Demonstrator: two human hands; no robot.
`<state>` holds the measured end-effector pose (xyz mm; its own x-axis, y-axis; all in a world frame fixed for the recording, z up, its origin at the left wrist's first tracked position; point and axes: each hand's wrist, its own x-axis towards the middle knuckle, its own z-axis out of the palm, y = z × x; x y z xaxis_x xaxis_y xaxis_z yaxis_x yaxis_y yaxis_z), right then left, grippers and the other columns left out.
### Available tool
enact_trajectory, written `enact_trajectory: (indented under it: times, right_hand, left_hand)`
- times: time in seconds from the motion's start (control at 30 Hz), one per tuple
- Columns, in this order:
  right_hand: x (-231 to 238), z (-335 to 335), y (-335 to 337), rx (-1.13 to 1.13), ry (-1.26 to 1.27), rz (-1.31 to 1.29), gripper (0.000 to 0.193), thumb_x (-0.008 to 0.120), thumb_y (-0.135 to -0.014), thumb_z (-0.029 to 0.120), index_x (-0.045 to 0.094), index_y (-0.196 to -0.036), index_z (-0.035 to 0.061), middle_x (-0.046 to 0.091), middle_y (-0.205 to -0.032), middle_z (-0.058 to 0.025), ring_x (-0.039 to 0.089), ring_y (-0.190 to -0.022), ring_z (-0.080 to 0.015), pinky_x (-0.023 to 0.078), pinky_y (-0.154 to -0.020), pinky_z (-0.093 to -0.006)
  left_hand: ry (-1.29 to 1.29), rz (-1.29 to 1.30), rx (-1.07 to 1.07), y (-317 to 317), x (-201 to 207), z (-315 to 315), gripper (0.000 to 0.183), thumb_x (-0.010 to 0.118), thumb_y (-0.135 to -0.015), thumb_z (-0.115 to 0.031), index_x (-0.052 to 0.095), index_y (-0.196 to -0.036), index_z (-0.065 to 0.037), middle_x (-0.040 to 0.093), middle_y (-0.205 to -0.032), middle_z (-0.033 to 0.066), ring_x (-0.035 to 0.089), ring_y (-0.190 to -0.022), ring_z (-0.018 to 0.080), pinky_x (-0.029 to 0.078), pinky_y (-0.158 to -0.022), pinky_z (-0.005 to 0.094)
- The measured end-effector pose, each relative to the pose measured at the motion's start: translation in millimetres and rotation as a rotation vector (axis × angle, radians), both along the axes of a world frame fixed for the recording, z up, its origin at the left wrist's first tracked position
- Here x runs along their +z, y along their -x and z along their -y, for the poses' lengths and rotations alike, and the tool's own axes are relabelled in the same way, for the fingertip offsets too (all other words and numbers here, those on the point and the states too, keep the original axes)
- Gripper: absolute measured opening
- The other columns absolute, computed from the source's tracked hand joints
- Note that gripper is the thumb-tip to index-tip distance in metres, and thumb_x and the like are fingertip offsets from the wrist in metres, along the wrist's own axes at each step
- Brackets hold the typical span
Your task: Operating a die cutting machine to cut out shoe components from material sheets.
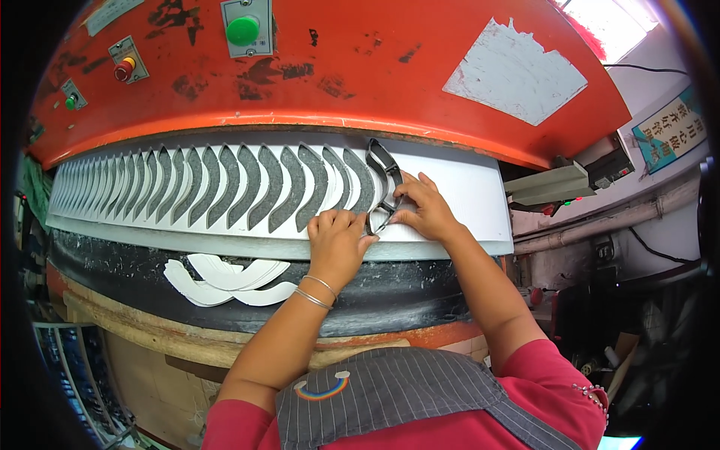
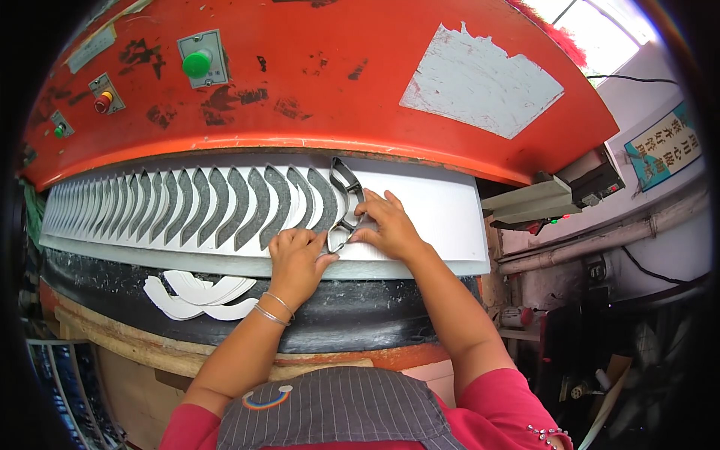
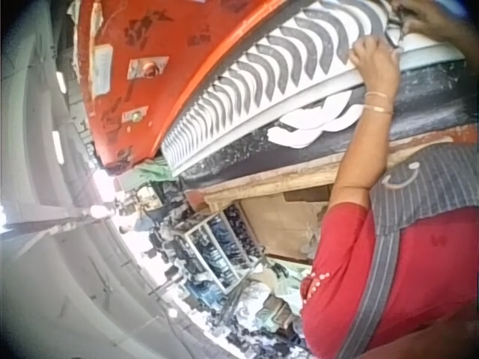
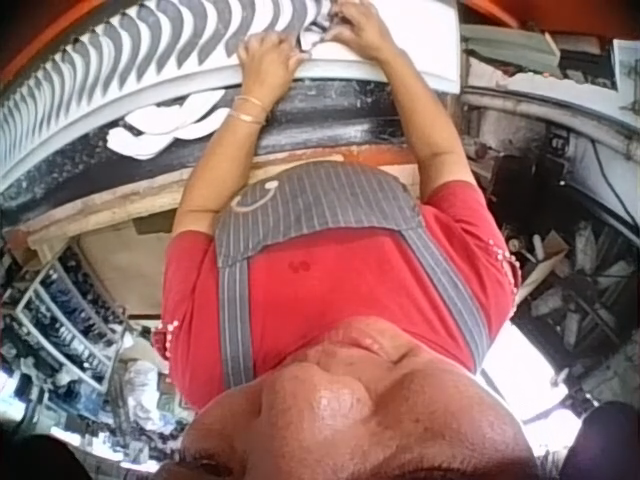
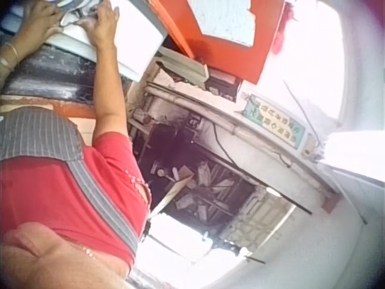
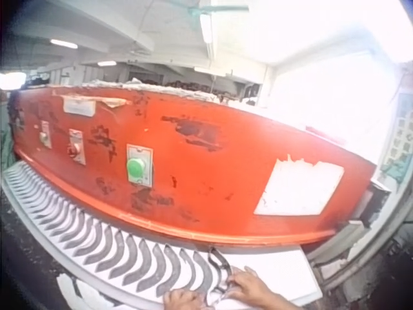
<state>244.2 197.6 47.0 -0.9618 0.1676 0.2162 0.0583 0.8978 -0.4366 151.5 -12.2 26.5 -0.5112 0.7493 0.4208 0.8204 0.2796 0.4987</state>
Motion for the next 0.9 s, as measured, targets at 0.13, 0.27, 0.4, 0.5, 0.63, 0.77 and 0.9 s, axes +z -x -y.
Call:
enact_trajectory:
  times: [0.13,0.27,0.4,0.5,0.63,0.77,0.9]
  right_hand:
    - [6.9,-1.4,6.6,0.01,0.003,0.025,0.055,0.078,-0.069,0.033,0.055,-0.112,0.01,0.058,-0.117,-0.0105,0.041,-0.129,-0.0323,0.023,-0.11,-0.0498]
    - [40.8,10.9,14.2,-0.044,-0.101,0.175,0.062,0.078,-0.07,0.034,0.052,-0.121,0.0088,0.055,-0.125,-0.016,0.043,-0.127,-0.0337,0.029,-0.107,-0.0452]
    - [85.2,34.7,11.4,-0.205,0.149,-0.046,0.06,0.075,-0.076,0.034,0.052,-0.124,0.0054,0.054,-0.126,-0.0184,0.05,-0.118,-0.0349,0.041,-0.098,-0.0416]
    - [97.5,53.4,31.5,-0.135,0.239,-0.037,0.052,0.073,-0.079,0.032,0.057,-0.119,0.0048,0.06,-0.117,-0.0165,0.057,-0.108,-0.0315,0.047,-0.089,-0.0378]
    - [122.0,84.7,111.2,0.015,0.229,-0.264,0.051,0.072,-0.08,0.033,0.054,-0.119,0.0063,0.064,-0.104,-0.0145,0.063,-0.094,-0.0281,0.052,-0.075,-0.0354]
    - [161.6,123.0,187.5,-0.026,0.259,-0.507,0.04,0.068,-0.081,0.032,0.05,-0.107,0.009,0.065,-0.084,-0.0083,0.065,-0.069,-0.0281,0.051,-0.057,-0.0387]
    - [164.1,144.3,222.4,-0.156,-0.027,-0.776,0.027,0.067,-0.082,0.021,0.05,-0.098,0.0079,0.063,-0.07,-0.0077,0.063,-0.06,-0.028,0.048,-0.047,-0.0375]
  left_hand:
    - [0.034,0.017,0.009,3.5,3.1,-3.7,0.045,0.07,-0.075,-0.033,0.064,-0.11,-0.005,0.057,-0.1,0.0029,0.044,-0.101,0.0234,0.03,-0.091,0.041]
    - [0.098,0.174,-0.068,19.9,10.4,6.4,0.062,0.074,-0.073,-0.035,0.056,-0.123,-0.002,0.054,-0.111,0.0108,0.044,-0.107,0.029,0.031,-0.097,0.0424]
    - [-0.095,0.309,0.065,96.1,49.1,49.6,0.071,0.075,-0.076,-0.025,0.043,-0.133,0.001,0.044,-0.135,0.02,0.04,-0.126,0.0342,0.03,-0.107,0.0398]
    - [-0.282,0.31,0.379,185.8,67.7,106.4,0.065,0.07,-0.083,-0.023,0.041,-0.133,0.005,0.044,-0.134,0.0209,0.044,-0.124,0.0293,0.032,-0.106,0.0375]
    - [-0.491,0.255,0.668,334.3,64.6,181.3,0.076,0.066,-0.085,-0.028,0.027,-0.142,0.005,0.03,-0.146,0.0237,0.033,-0.134,0.0305,0.026,-0.11,0.0367]
    - [-0.548,-0.165,0.986,433.6,89.8,253.4,0.077,0.062,-0.086,-0.026,0.022,-0.144,0.004,0.025,-0.149,0.0231,0.027,-0.138,0.0306,0.018,-0.113,0.0353]
    - [-0.474,0.13,0.831,467.9,114.7,322.7,0.06,0.046,-0.085,-0.007,0.028,-0.142,0.004,0.033,-0.147,0.0177,0.032,-0.136,0.0245,0.021,-0.111,0.0316]
